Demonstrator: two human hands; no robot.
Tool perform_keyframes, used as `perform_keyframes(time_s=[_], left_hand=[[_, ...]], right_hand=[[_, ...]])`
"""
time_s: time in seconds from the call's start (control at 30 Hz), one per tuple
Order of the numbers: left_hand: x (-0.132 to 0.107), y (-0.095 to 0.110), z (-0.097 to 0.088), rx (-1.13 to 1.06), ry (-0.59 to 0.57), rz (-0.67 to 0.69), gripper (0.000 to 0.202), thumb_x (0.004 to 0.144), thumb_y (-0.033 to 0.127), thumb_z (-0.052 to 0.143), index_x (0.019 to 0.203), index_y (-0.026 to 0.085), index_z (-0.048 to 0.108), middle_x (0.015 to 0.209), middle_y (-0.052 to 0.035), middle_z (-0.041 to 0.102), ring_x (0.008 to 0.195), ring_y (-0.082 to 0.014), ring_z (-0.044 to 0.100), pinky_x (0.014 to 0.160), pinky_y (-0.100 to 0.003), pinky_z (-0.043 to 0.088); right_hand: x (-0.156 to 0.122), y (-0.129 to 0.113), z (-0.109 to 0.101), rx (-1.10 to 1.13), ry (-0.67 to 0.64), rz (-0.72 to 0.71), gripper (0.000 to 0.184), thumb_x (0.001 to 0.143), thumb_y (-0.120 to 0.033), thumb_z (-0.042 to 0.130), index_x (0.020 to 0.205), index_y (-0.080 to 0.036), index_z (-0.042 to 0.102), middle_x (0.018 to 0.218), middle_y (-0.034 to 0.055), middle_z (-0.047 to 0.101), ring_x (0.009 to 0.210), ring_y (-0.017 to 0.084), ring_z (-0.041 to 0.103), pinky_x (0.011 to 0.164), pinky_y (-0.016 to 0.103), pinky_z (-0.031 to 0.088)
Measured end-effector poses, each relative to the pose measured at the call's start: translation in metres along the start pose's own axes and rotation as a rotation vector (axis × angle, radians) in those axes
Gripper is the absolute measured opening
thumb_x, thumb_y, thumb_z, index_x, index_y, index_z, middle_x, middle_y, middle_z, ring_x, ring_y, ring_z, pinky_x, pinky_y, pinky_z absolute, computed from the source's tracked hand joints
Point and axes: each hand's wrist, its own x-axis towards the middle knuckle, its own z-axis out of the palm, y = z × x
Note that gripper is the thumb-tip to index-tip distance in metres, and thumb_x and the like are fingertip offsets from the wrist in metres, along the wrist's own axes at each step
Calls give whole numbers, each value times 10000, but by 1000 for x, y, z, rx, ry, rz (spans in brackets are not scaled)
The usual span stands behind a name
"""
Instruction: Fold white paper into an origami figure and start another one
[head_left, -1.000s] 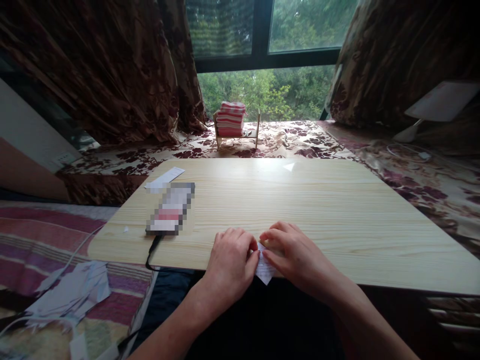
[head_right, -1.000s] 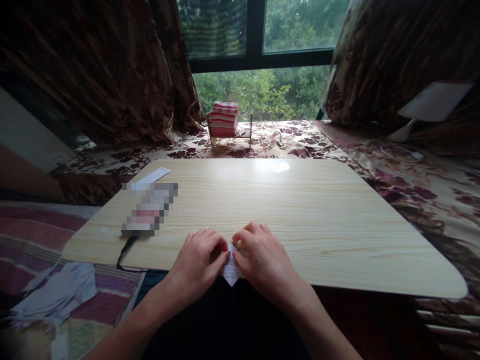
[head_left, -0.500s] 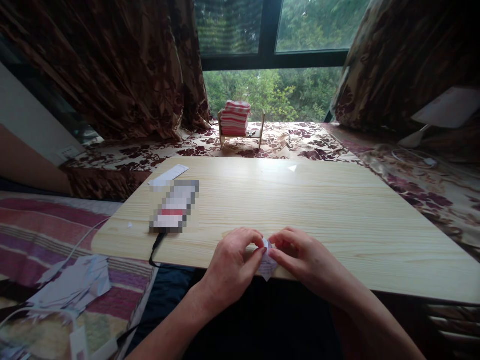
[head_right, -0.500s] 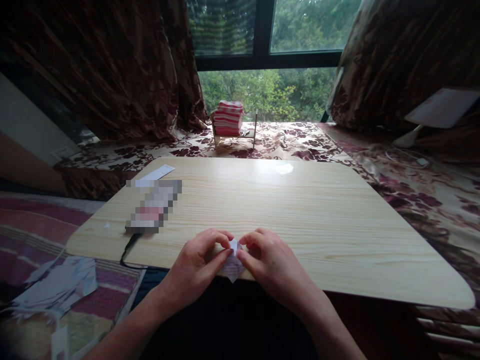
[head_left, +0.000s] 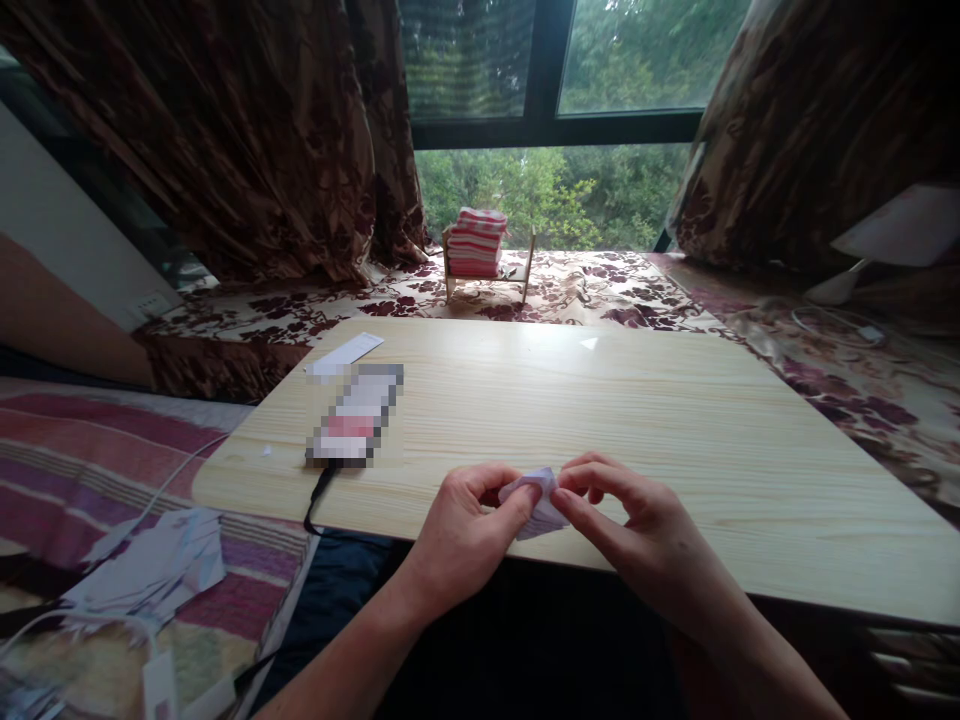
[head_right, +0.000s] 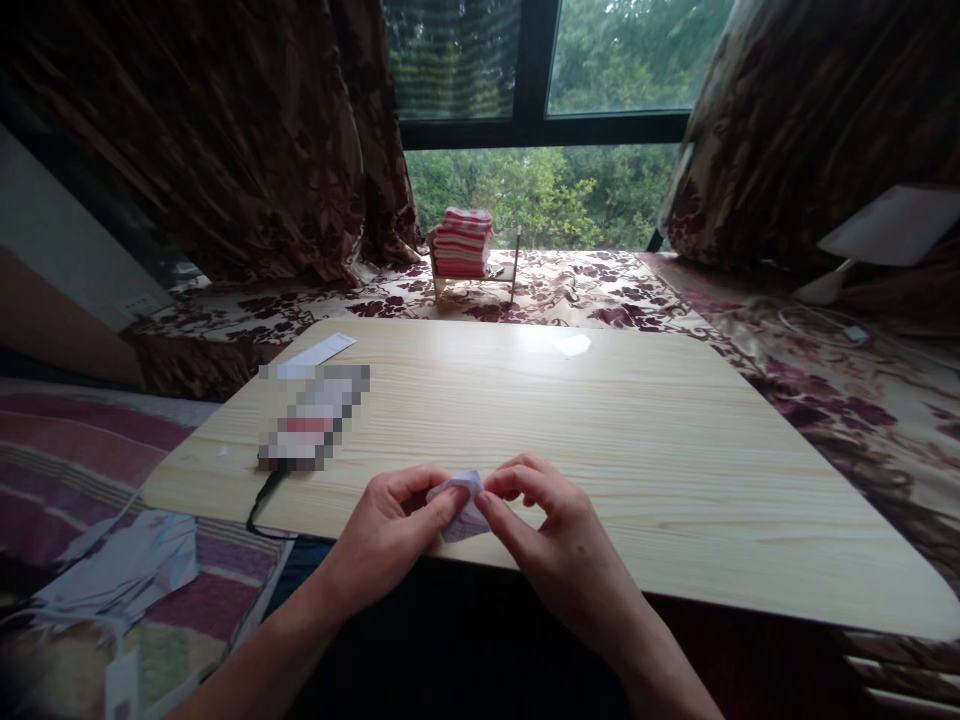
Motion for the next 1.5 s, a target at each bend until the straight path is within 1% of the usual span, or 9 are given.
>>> perform_keyframes(time_s=[0.23,0.43,0.67,0.77,0.9,1.1,1.23,1.37,1.5], left_hand=[[-2,4,4,16,20,54,231,816,254,576,654,110,653,634,-15,561,648,-122,490,610,-224,384],[-1,5,5,-104,-53,-28,257,832,296,540,667,118,626,620,-2,539,603,-106,463,552,-207,366],[-2,1,15,-49,173,98,244,828,258,530,617,141,562,636,4,505,636,-115,468,603,-219,380],[-2,1,13,-109,51,31,259,853,318,537,741,117,653,698,-27,575,678,-133,502,629,-232,392],[-3,2,6,-159,-89,-72,301,827,359,584,681,98,625,613,1,473,594,-101,408,542,-220,316],[-4,4,5,-117,-56,4,298,836,323,567,627,113,594,619,-1,449,620,-109,404,562,-224,326],[-6,1,11,-100,-8,38,276,838,290,558,634,115,618,646,-14,485,640,-119,430,585,-232,343],[-7,-4,15,-166,31,-46,275,835,320,560,658,117,617,625,-2,468,602,-106,398,548,-228,316],[-8,-5,13,-190,50,-100,296,831,372,560,681,123,609,631,-2,490,608,-110,414,557,-227,326]], right_hand=[[4,-7,2,54,-12,32,203,878,-326,547,744,-209,645,678,-22,576,649,121,511,610,253,382],[2,-7,4,88,31,11,218,862,-306,559,684,-195,617,658,-17,545,640,124,481,606,262,367],[7,-6,9,126,73,49,240,849,-316,558,648,-189,585,622,-11,534,619,132,473,600,273,370],[7,-5,9,121,76,66,254,848,-333,563,641,-188,587,606,-14,526,604,128,467,588,270,365],[8,-5,7,137,35,71,255,851,-343,564,658,-184,614,617,-12,549,616,126,482,594,258,375],[8,-3,8,196,-46,85,240,851,-362,576,702,-184,636,648,-10,568,618,116,474,568,235,376],[9,0,16,196,24,61,287,864,-369,552,656,-176,590,628,-7,524,609,118,459,549,237,369],[10,3,18,224,55,137,381,882,-437,510,603,-178,527,576,-19,456,557,107,407,494,236,336],[8,2,9,177,-19,98,369,904,-438,469,674,-178,593,644,6,545,615,128,484,555,243,404]])
